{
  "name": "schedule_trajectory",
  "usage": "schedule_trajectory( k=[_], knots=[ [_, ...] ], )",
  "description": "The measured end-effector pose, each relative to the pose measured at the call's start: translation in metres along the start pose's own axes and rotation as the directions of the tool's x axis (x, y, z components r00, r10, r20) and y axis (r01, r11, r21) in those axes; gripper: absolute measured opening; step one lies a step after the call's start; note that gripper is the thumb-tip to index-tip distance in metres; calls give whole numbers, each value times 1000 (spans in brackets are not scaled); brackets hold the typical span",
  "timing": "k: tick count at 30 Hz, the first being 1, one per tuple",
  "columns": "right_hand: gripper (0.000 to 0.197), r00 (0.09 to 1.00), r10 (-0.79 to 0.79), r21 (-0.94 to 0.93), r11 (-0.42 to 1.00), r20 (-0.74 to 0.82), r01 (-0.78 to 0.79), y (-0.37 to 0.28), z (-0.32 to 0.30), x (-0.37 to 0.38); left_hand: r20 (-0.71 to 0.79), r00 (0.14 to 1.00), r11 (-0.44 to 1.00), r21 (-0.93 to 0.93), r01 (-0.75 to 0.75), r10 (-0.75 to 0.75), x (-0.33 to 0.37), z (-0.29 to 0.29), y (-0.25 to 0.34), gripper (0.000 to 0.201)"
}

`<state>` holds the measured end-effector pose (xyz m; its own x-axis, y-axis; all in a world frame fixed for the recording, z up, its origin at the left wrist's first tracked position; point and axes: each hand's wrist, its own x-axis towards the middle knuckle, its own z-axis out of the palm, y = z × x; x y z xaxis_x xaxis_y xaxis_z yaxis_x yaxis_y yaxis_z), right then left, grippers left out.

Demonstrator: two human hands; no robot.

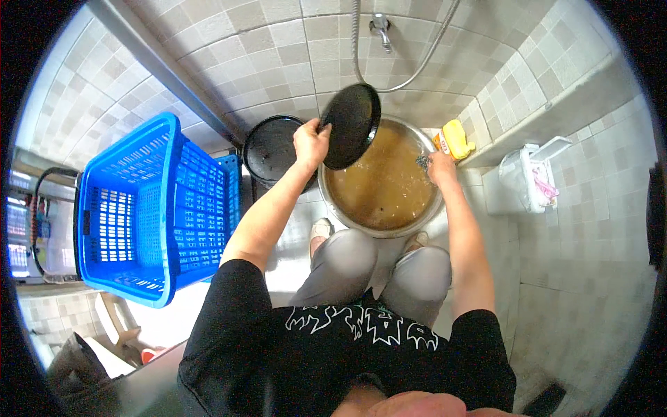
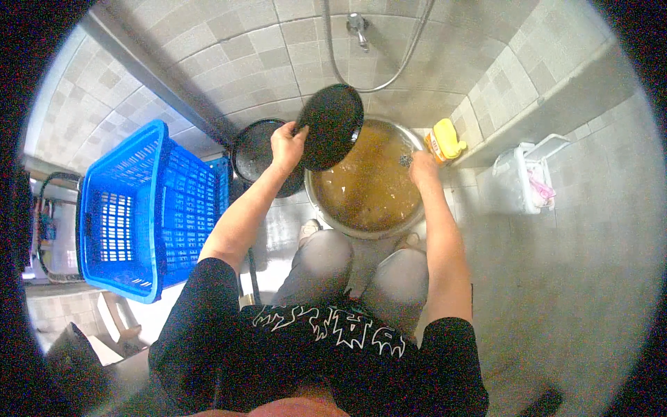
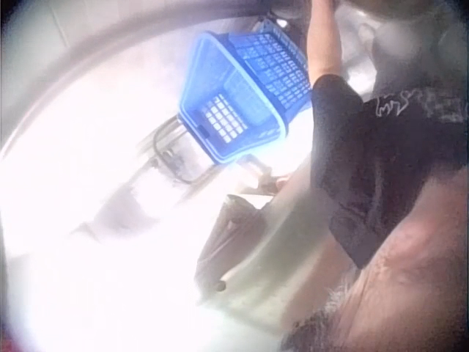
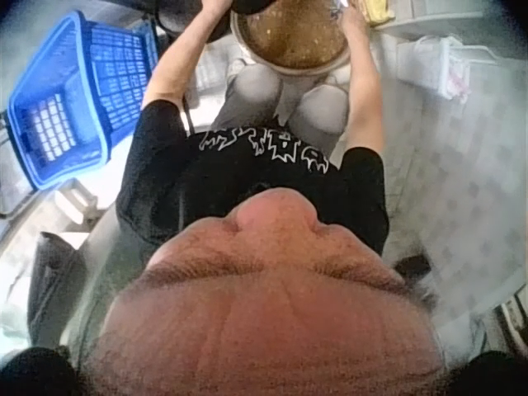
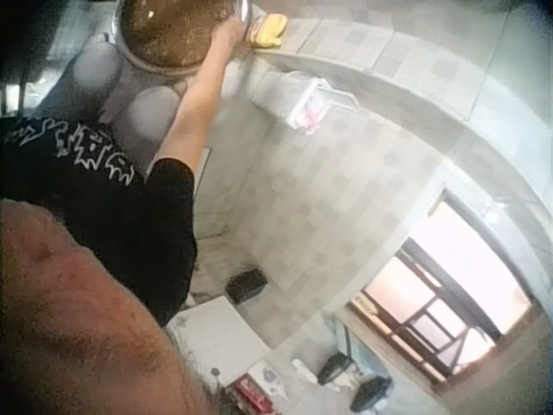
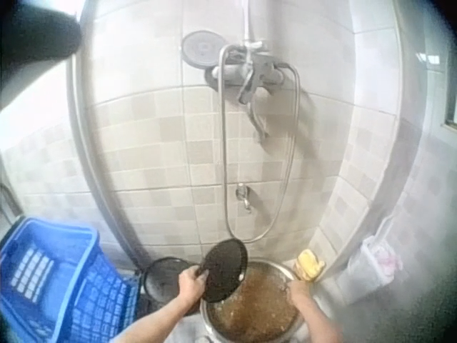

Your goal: The person washes several black plates and items in a large basin of soapy water using a steel wool scrubber, then rinses their hands.

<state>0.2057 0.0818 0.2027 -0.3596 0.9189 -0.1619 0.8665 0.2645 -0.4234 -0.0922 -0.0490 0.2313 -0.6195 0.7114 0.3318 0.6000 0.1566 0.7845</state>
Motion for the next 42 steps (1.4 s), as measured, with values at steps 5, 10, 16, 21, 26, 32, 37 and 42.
schedule_trajectory(
  k=[5,10,16,21,26,32,37,42],
  knots=[
    [20,986,-55,-78,996,-160,43,-30,-11,-19,417,679,158,-773,614,-604,-27,-17,-21,24],
    [26,992,-51,127,990,-115,66,-66,7,-29,456,634,-68,-841,537,-624,-51,-32,-57,31],
    [21,991,-117,25,993,-64,119,-60,18,-37,434,556,-190,-877,441,-709,-66,-60,-70,35],
    [25,986,-124,68,989,-107,132,-58,29,-32,385,566,-165,-901,400,-729,-72,-75,-106,39],
    [24,985,-135,124,981,-105,147,-53,27,-34,358,547,-125,-901,416,-757,-76,-66,-133,37],
    [21,985,-155,100,982,-73,162,-60,23,-34,313,440,-118,-902,415,-842,-78,-60,-157,28],
    [19,981,-185,169,967,-59,192,-53,25,-28,271,412,-78,-900,429,-870,-83,-60,-157,23],
    [24,970,-239,138,960,-39,242,-65,18,-26,326,548,-45,-885,463,-770,-82,-62,-126,33]
  ],
)
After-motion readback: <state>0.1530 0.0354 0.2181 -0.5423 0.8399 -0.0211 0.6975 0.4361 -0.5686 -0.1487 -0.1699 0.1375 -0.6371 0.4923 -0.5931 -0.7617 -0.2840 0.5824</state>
